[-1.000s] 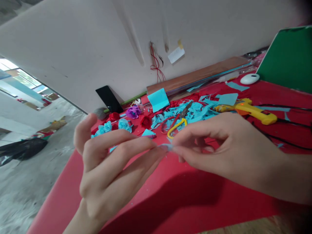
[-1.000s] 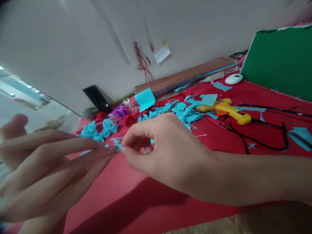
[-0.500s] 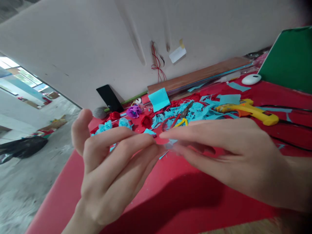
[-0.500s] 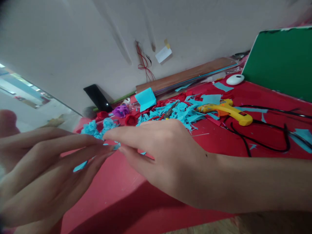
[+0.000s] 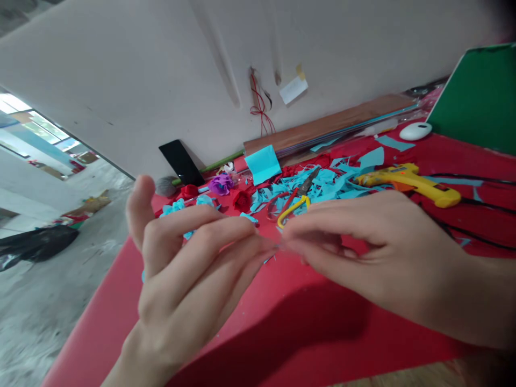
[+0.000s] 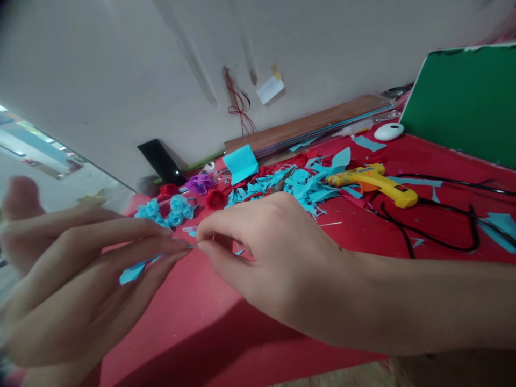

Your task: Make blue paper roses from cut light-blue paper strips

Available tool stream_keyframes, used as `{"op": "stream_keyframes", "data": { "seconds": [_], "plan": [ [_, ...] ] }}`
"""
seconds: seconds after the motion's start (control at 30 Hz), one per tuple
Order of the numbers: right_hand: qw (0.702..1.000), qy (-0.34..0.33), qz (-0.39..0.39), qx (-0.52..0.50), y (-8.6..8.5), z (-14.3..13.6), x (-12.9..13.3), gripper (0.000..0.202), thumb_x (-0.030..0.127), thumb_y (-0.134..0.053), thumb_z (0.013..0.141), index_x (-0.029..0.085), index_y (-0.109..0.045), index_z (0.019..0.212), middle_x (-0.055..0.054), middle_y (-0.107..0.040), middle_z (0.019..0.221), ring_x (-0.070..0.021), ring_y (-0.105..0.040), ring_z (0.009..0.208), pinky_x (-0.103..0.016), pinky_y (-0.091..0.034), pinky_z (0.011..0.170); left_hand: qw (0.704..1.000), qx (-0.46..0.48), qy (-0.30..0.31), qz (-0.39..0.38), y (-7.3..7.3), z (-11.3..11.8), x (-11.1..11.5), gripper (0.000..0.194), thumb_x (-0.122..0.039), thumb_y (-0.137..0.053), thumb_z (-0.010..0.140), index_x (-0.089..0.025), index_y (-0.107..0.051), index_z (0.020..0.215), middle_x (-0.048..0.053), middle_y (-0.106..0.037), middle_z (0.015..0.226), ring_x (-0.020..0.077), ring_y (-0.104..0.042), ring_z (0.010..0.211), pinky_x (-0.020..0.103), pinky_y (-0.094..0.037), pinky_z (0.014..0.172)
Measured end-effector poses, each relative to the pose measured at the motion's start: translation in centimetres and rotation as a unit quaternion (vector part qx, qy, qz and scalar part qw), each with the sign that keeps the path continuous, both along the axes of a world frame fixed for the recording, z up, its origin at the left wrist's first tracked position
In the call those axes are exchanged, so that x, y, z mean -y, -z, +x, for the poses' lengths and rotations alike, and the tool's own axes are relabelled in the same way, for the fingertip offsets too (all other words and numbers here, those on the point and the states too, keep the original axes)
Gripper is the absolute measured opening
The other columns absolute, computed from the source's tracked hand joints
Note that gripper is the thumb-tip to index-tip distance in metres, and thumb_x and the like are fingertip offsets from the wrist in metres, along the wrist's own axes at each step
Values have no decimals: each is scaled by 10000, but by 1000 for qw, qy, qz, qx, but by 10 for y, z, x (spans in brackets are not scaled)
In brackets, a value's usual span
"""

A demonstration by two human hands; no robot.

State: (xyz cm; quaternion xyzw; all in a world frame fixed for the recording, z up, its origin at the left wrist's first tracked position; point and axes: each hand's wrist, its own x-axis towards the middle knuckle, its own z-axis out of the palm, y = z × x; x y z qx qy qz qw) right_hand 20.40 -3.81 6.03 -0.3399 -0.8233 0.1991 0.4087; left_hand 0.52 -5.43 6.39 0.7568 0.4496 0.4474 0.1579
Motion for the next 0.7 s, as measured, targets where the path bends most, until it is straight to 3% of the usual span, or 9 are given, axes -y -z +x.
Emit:
{"op": "stream_keyframes", "data": {
  "seconds": [0.07, 0.13, 0.23, 0.5, 0.6, 0.7],
  "plan": [
    [1000, -2, -19, -2, -1, 0, -1, 111, 113, -561, 743, 174, -649, 715, 82, -503, 502, -7, -387, 442, -110, -314, 437, 982, -135, 0, 130, -3, 4, -2, 279, -132, -719, 633, -352, -665, 796, -23, -627, 775, 217, -495, 886, 508, -197, 1067],
    [999, -2, -40, -3, -2, 1, -2, 123, 95, -560, 726, 179, -648, 709, 82, -487, 498, -10, -389, 447, -109, -317, 438, 959, -207, 13, 195, -6, 7, -4, 251, -126, -678, 668, -325, -644, 818, -19, -617, 784, 206, -489, 865, 489, -112, 1093],
    [998, -3, -68, 0, -2, 0, -4, 131, 83, -556, 712, 179, -638, 679, 80, -477, 492, -14, -388, 443, -112, -326, 437, 962, -225, 37, 152, -9, 8, -6, 148, -147, -598, 731, -275, -591, 806, 3, -588, 800, 202, -476, 865, 467, -98, 1094],
    [993, -22, -111, -22, -3, 0, -5, 129, 87, -554, 704, 165, -639, 646, 72, -498, 493, -17, -407, 458, -106, -338, 429, 981, -179, 78, 19, -12, 2, -5, 103, -119, -503, 795, -200, -507, 730, 6, -525, 787, 155, -484, 790, 377, -252, 1006],
    [976, -45, -206, -48, -8, 1, -7, 117, 121, -563, 720, 155, -644, 643, 65, -562, 521, -13, -451, 475, -91, -345, 425, 982, -164, 87, 33, -14, -1, -7, 133, -114, -472, 810, -186, -492, 700, 3, -518, 758, 142, -488, 759, 371, -295, 972],
    [937, -89, -336, -41, -13, 4, -11, 180, 153, -557, 751, 147, -628, 585, 57, -592, 533, 1, -421, 442, -88, -325, 404, 975, -163, 125, 84, -15, -4, -13, 114, -100, -531, 761, -178, -554, 842, 26, -561, 831, 168, -506, 830, 420, -316, 976]
  ]
}}
